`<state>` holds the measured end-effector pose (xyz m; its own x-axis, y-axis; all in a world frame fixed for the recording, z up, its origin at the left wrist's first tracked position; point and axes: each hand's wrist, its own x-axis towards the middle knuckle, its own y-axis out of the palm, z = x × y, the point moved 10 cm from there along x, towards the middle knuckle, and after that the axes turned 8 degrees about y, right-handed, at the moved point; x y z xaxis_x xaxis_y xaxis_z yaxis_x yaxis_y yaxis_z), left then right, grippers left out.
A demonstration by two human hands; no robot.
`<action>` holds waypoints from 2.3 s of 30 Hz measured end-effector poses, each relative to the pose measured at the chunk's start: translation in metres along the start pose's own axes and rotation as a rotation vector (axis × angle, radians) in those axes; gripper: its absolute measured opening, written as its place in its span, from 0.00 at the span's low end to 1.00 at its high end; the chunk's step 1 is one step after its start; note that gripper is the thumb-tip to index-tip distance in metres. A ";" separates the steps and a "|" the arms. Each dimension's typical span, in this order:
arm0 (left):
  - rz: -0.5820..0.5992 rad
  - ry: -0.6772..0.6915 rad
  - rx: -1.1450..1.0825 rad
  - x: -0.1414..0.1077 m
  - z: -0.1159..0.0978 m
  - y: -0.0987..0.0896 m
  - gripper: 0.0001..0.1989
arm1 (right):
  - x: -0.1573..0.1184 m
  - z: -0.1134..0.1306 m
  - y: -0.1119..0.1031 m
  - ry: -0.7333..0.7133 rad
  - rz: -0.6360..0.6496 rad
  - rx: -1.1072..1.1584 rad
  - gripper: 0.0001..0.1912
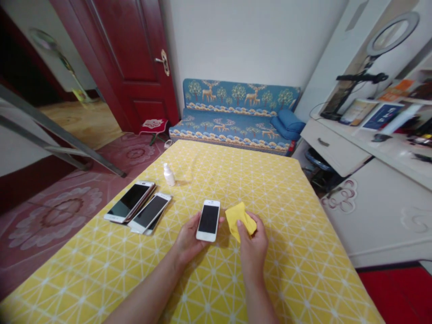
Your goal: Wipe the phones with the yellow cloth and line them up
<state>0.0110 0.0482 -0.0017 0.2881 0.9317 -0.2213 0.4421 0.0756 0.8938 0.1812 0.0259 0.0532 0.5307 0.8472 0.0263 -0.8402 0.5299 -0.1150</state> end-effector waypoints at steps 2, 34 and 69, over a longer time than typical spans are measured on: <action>0.014 -0.040 -0.059 -0.001 0.007 0.005 0.16 | -0.015 0.010 0.012 -0.166 0.033 -0.090 0.15; 0.192 0.068 0.303 -0.021 0.016 0.019 0.34 | -0.064 0.057 0.057 -0.868 0.148 -0.388 0.22; -0.037 0.293 0.283 -0.009 -0.015 -0.011 0.16 | -0.062 0.040 0.046 -0.862 0.082 -0.492 0.17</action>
<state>-0.0095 0.0442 -0.0034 0.0313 0.9950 -0.0944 0.6754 0.0486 0.7358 0.1052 -0.0011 0.0863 0.0470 0.7224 0.6898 -0.6277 0.5586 -0.5422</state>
